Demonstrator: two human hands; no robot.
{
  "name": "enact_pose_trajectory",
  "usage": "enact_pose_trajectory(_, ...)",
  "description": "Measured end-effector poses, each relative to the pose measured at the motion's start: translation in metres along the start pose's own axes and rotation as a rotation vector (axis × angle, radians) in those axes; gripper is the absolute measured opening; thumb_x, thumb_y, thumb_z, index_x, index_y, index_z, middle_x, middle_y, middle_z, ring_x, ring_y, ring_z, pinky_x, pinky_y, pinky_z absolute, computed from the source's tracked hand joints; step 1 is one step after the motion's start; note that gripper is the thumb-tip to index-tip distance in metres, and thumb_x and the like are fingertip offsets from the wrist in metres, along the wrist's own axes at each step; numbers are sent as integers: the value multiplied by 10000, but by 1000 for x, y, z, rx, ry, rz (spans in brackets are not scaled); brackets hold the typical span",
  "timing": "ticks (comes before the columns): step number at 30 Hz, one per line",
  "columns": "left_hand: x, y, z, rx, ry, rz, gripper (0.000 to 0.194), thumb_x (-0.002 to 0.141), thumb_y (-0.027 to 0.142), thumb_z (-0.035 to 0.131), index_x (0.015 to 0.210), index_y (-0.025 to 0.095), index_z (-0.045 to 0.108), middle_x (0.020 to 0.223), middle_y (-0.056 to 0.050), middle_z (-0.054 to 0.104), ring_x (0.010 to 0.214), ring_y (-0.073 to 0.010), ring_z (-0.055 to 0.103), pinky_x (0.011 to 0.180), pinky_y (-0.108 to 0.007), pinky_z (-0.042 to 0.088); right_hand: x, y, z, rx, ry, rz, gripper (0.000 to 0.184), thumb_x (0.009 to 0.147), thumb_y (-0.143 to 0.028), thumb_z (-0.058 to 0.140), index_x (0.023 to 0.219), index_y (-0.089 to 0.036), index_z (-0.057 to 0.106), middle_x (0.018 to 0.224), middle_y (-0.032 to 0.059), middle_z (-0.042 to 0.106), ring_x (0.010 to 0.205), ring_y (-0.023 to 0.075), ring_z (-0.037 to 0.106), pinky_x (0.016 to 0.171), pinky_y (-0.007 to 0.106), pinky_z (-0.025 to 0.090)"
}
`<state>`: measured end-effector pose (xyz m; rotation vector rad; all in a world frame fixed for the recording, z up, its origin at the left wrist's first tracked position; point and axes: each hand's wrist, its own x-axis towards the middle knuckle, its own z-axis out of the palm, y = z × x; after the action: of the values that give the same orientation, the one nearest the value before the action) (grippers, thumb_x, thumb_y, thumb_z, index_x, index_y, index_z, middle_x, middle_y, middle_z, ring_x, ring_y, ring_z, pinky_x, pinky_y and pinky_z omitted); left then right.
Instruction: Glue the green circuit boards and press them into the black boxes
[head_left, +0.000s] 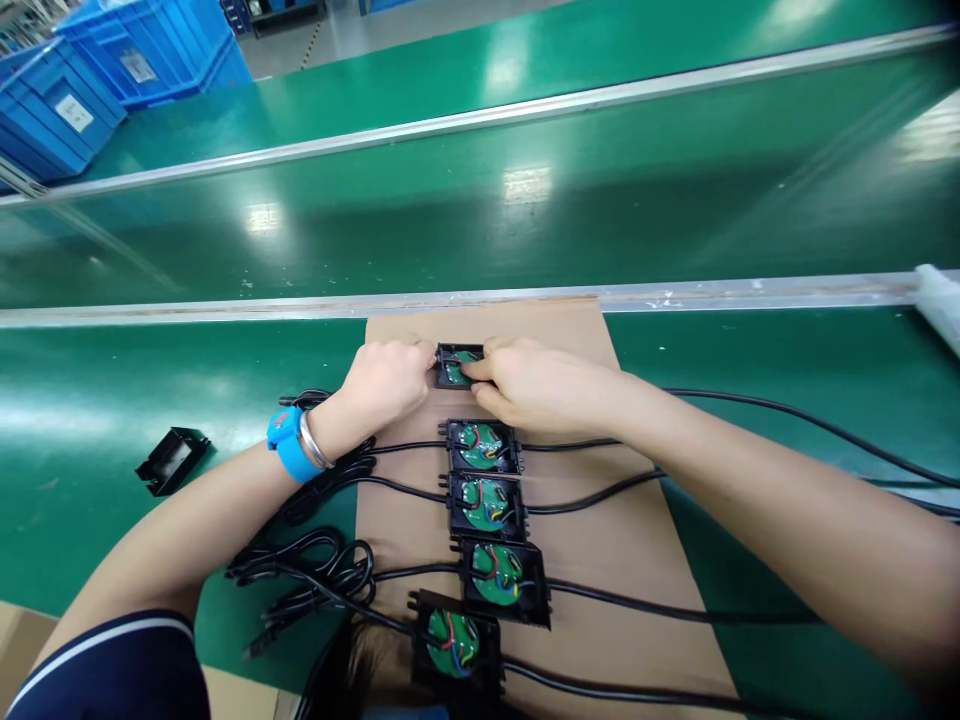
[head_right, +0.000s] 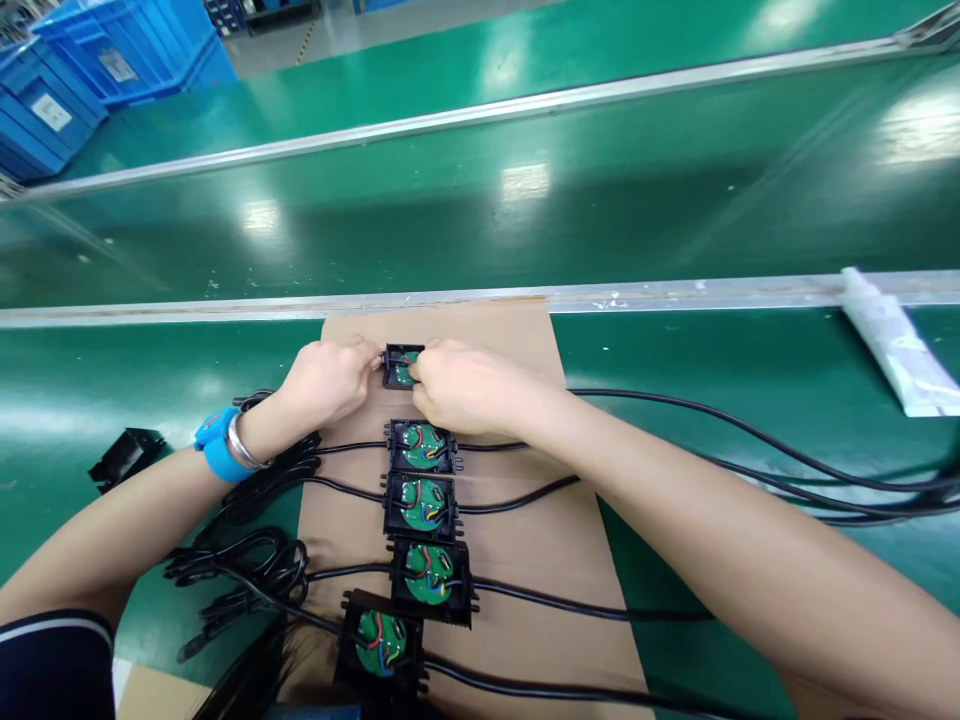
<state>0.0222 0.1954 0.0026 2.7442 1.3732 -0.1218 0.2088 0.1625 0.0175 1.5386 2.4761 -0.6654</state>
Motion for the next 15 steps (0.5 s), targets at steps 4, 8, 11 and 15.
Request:
enact_pose_trajectory(4, 8, 8, -10, 126, -131, 41, 343, 876, 102, 401, 1037, 100, 703, 1017, -178, 720, 906, -306, 686, 659, -362, 470, 1, -1, -1, 32, -2, 12, 347, 898, -181, 392, 1024, -125, 710, 939, 155, 657, 824, 233, 605, 634, 327, 373)
enact_pose_trajectory(8, 37, 5, -29, 119, -306, 41, 237, 843, 175, 526, 874, 125, 756, 850, -144, 742, 806, -284, 684, 650, -347, 467, 2, 0, 0, 26, 11, 7, 322, 890, -181, 402, 965, -121, 709, 930, 165, 665, 790, 233, 600, 605, 329, 363)
enact_pose_trajectory(11, 50, -1, -36, 84, -387, 50, 169, 818, 226, 618, 760, 162, 763, 713, -73, 726, 678, -209, 659, 618, -296, 462, 2, 0, 2, 27, 14, 23, 314, 889, -194, 405, 926, -117, 707, 917, 169, 670, 749, 223, 598, 580, 326, 357)
enact_pose_trajectory(15, 21, 3, -25, 110, -199, -15, 282, 942, 241, 506, 1064, 133, 737, 989, -135, 739, 871, -238, 681, 708, -327, 510, 1, 0, 2, 51, 28, 21, 316, 880, -205, 410, 909, -119, 713, 900, 169, 680, 722, 217, 599, 597, 332, 373)
